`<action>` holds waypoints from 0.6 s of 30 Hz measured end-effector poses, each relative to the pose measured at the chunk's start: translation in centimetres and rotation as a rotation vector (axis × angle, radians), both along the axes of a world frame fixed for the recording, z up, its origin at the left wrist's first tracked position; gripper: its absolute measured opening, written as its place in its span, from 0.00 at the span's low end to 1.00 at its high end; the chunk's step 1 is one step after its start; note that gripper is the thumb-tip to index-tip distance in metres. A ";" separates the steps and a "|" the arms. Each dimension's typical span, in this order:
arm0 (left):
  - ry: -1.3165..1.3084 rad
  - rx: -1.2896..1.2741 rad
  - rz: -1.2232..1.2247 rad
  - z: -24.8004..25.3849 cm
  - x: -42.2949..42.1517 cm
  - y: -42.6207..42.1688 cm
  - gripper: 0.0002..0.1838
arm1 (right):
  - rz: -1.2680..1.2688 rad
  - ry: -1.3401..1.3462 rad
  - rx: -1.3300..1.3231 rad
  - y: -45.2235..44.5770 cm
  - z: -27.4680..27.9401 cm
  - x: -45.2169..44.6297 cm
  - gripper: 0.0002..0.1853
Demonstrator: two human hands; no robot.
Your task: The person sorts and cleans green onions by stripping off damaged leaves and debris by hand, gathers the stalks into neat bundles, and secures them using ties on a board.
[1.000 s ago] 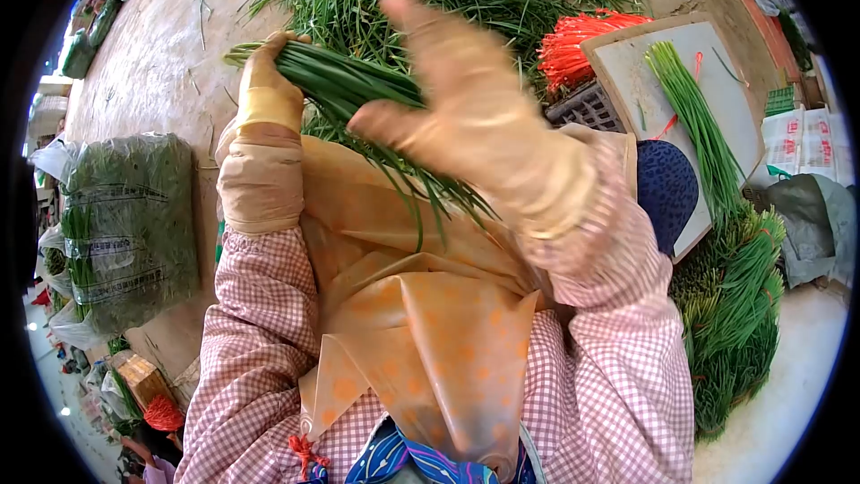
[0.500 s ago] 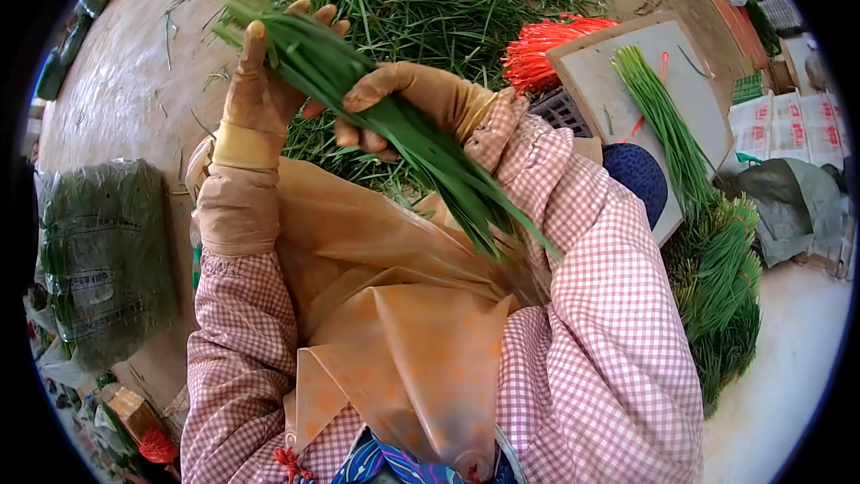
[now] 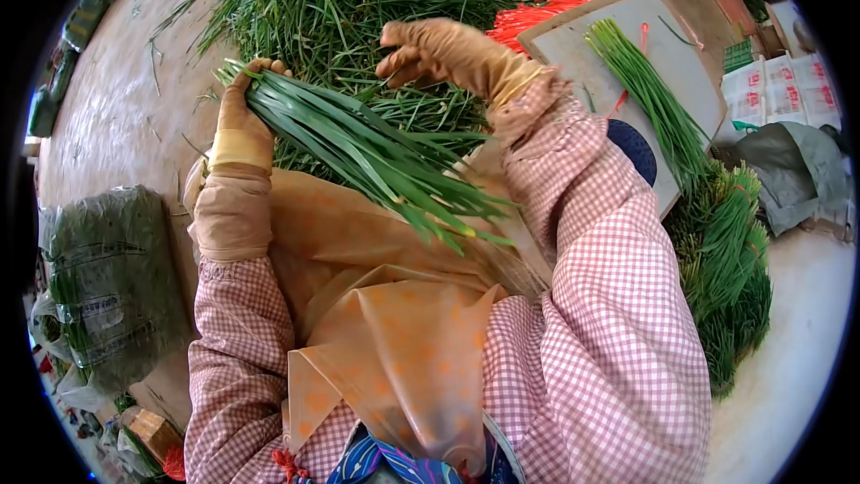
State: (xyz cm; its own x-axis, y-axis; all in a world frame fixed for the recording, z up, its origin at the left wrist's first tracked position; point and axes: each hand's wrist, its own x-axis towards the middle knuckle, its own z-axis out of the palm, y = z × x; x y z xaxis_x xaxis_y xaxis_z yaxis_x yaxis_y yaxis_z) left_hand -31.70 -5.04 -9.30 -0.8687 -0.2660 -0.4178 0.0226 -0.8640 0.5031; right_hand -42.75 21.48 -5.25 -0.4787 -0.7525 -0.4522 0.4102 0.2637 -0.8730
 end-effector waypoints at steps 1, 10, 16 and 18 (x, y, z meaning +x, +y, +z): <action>-0.074 0.004 0.071 -0.1 -0.1 0.0 0.04 | -0.027 0.077 -0.033 0.7 1.4 0.3 0.28; -0.214 -0.052 0.275 -0.3 -0.2 -0.1 0.06 | 0.089 0.422 -0.034 6.1 10.5 7.1 0.22; -0.235 -0.056 0.304 0.3 0.1 0.7 0.06 | 0.222 0.628 0.220 2.8 8.0 10.3 0.18; -0.248 -0.064 0.310 0.3 0.5 0.5 0.06 | 0.174 0.628 0.119 2.7 8.2 10.6 0.16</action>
